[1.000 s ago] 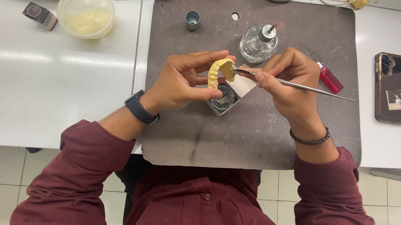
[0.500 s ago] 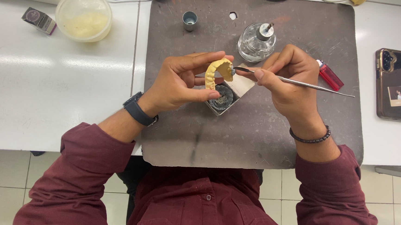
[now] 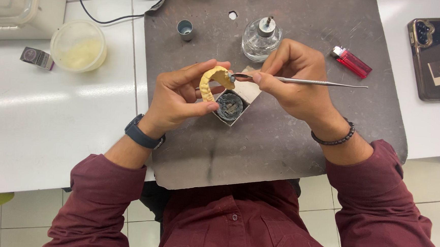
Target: The person holds a yellow dental arch model in one hand and uses a metal wax carving instrument to add and shape wax on the teeth of the model, repeatedly dipping the instrument tip near a lit alcohol lamp and into a small box of dark wax while rotating the model to work different areas.
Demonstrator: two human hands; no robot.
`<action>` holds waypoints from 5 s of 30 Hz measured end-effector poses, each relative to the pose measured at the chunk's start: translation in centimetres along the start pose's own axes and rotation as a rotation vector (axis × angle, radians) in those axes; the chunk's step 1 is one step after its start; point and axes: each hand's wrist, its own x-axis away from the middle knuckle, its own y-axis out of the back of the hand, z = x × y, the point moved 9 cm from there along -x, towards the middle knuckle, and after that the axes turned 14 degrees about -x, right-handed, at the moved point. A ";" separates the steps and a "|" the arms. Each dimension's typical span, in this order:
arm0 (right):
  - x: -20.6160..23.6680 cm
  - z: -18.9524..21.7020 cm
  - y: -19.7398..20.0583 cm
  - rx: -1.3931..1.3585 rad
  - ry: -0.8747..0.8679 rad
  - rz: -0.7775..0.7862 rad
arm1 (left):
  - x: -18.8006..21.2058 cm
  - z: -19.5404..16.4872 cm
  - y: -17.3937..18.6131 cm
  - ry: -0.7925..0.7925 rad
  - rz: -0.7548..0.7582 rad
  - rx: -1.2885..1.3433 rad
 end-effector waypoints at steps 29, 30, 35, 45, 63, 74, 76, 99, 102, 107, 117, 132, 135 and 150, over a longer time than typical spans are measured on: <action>-0.2 0.0 -0.3 0.150 0.016 0.010 | 0.2 0.9 0.4 0.034 -0.014 -0.032; -0.3 0.0 -0.4 0.145 0.013 0.013 | 0.2 0.9 0.4 0.031 -0.013 -0.034; -0.3 0.0 -0.5 0.066 0.016 0.031 | 0.2 0.8 0.3 0.023 -0.009 -0.031; -0.2 0.2 -0.6 0.094 0.012 0.045 | 0.1 0.7 0.3 0.029 -0.004 -0.021; -0.2 0.1 -0.5 0.002 0.014 0.031 | 0.2 0.9 0.4 0.040 -0.009 -0.021; -0.2 0.0 2.7 -0.116 0.020 -0.266 | 0.3 1.8 1.5 0.089 -0.100 0.213; -0.3 0.0 2.0 -0.110 -0.003 -0.195 | 0.1 1.6 1.7 0.074 -0.118 0.238; -0.8 1.4 -1.3 0.240 0.072 -0.059 | -1.3 0.3 0.8 0.061 -0.110 0.056; -0.7 1.4 -1.5 0.310 0.068 -0.073 | -1.4 0.3 1.1 0.071 -0.131 0.013; -0.5 1.4 -2.0 0.296 0.081 -0.067 | -1.4 1.3 1.5 0.133 -0.190 0.021; -0.2 1.4 2.0 0.106 0.095 -0.246 | -1.4 2.0 2.3 0.148 -0.272 0.012; -1.2 1.8 5.6 0.440 0.180 -0.315 | -1.1 1.9 3.5 0.103 -0.399 -0.053; -1.5 1.5 6.0 0.445 0.165 -0.309 | -0.9 1.6 3.5 0.074 -0.441 -0.135; -1.7 1.5 6.4 0.488 0.182 -0.296 | -1.0 0.6 3.6 -0.027 -0.422 -0.104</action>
